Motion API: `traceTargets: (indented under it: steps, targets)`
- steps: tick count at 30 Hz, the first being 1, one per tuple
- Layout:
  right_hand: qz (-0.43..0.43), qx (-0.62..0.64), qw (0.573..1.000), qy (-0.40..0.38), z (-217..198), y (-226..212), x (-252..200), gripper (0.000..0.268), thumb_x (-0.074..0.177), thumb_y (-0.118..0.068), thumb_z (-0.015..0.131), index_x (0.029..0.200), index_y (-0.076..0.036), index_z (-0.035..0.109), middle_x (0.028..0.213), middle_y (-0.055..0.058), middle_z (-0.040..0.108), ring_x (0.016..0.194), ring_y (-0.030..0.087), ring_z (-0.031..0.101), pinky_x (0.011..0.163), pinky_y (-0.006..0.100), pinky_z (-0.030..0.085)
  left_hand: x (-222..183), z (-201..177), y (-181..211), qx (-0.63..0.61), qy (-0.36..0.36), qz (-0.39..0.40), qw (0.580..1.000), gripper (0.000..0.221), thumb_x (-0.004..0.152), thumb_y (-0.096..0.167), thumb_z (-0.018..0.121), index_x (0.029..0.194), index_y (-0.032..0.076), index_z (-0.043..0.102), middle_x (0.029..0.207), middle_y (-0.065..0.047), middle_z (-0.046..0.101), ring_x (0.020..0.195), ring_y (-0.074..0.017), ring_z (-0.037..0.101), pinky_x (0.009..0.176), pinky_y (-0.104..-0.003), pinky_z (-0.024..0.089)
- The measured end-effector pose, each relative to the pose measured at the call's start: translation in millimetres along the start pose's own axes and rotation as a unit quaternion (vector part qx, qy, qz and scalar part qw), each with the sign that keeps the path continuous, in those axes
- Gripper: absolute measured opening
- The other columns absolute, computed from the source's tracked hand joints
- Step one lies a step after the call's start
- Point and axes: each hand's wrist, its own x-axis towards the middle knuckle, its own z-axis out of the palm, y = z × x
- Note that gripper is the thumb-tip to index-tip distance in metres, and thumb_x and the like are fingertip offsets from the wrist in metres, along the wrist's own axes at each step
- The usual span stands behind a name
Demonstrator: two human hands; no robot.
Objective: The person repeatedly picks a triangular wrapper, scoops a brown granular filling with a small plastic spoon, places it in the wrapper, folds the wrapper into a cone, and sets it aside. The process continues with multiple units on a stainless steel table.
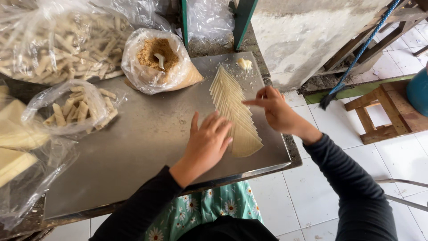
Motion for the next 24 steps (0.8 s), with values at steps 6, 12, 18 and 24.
traceTargets:
  steps: [6,12,18,24]
  targets:
    - [-0.021,-0.113,0.992,-0.046,23.5,-22.9,-45.4,0.075,0.074,0.012,0.054,0.138,-0.024,0.068,0.110,0.007,0.052,0.106,0.026,0.047,0.096,0.041,0.034,-30.6,4.4,35.8,0.066,0.026,0.078,0.994,0.045,0.091,0.029,0.068,0.130,0.007,0.066,0.135,-0.008,0.063,0.137,-0.0290,0.048,0.117,-0.070,0.015]
    - [-0.124,-0.398,0.907,0.058,44.3,-21.6,-67.0,0.056,0.093,-0.015,0.063,0.148,-0.026,0.061,0.118,0.003,0.055,0.110,0.019,0.050,0.101,0.041,0.039,-33.9,15.6,38.8,0.071,0.025,0.054,0.996,0.037,0.092,0.032,0.068,0.120,0.008,0.072,0.131,-0.004,0.067,0.137,-0.0293,0.049,0.118,-0.072,0.013]
    - [-0.074,-0.457,0.884,0.057,27.9,-22.6,-84.3,0.045,0.093,-0.012,0.061,0.136,-0.026,0.064,0.125,0.000,0.056,0.117,0.016,0.051,0.103,0.040,0.039,-38.2,17.3,42.1,0.066,0.044,0.043,0.996,0.032,0.087,0.031,0.073,0.110,0.008,0.074,0.123,-0.003,0.069,0.136,-0.0293,0.050,0.117,-0.072,0.013]
    - [-0.128,-0.295,0.947,0.022,31.7,-39.6,-91.5,0.074,0.080,0.003,0.060,0.142,-0.038,0.064,0.121,0.002,0.055,0.114,0.017,0.049,0.101,0.038,0.038,-42.1,13.5,43.6,-0.004,0.048,0.004,0.999,0.020,0.086,0.025,0.076,0.102,0.013,0.077,0.110,0.001,0.071,0.130,-0.0270,0.053,0.118,-0.067,0.016]
